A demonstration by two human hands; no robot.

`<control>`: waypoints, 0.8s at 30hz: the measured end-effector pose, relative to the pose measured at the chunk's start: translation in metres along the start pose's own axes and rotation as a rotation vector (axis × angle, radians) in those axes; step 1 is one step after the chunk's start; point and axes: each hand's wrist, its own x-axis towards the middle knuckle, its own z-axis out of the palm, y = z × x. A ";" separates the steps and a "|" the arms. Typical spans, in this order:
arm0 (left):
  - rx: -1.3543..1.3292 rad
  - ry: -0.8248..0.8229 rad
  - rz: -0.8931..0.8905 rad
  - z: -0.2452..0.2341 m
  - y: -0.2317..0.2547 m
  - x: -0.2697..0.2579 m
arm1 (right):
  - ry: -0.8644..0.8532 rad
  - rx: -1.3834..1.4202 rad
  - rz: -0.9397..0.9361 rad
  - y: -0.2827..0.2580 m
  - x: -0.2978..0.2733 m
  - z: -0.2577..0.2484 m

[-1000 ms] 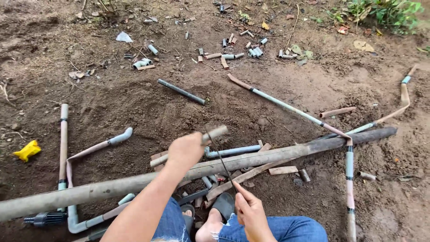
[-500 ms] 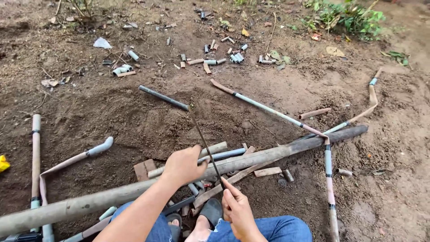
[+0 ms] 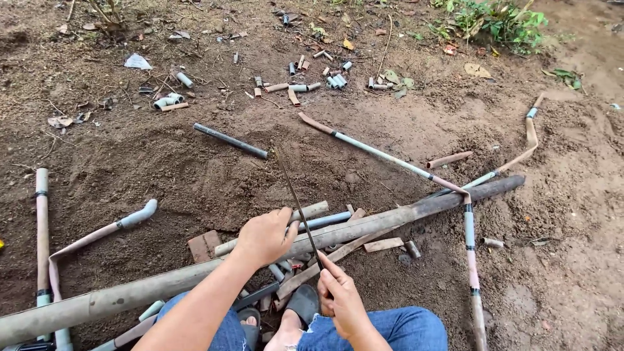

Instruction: Cutting a PVC pipe manually using a hacksaw blade while sitting on the ground

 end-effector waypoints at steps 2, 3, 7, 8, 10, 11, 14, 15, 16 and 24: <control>0.013 0.100 0.049 -0.002 0.003 0.000 | -0.015 -0.103 -0.026 -0.005 -0.003 0.002; 0.012 0.100 0.052 -0.017 0.006 0.005 | -0.013 -0.102 -0.028 -0.003 -0.004 0.001; 0.040 -0.087 -0.204 -0.033 -0.015 0.013 | 0.008 -0.160 -0.015 0.011 -0.013 -0.005; 0.084 0.089 -0.187 -0.025 -0.028 0.012 | 0.007 -0.164 0.021 0.015 -0.016 -0.007; 0.081 -0.080 -0.170 -0.036 -0.001 0.010 | 0.009 -0.167 -0.006 0.004 -0.014 -0.003; 0.080 -0.257 -0.152 -0.042 0.013 0.008 | 0.012 -0.166 -0.027 0.000 -0.014 0.000; 0.045 -0.095 -0.083 -0.023 0.015 0.006 | 0.025 -0.061 -0.041 -0.001 -0.008 -0.003; 0.045 -0.095 -0.082 -0.024 0.003 0.007 | 0.024 -0.060 -0.041 -0.002 -0.015 -0.002; 0.070 0.066 -0.108 -0.026 -0.010 0.007 | 0.023 -0.129 -0.019 -0.002 -0.021 0.000; 0.050 0.104 -0.049 -0.028 -0.011 0.007 | 0.021 -0.067 -0.044 -0.006 -0.016 0.007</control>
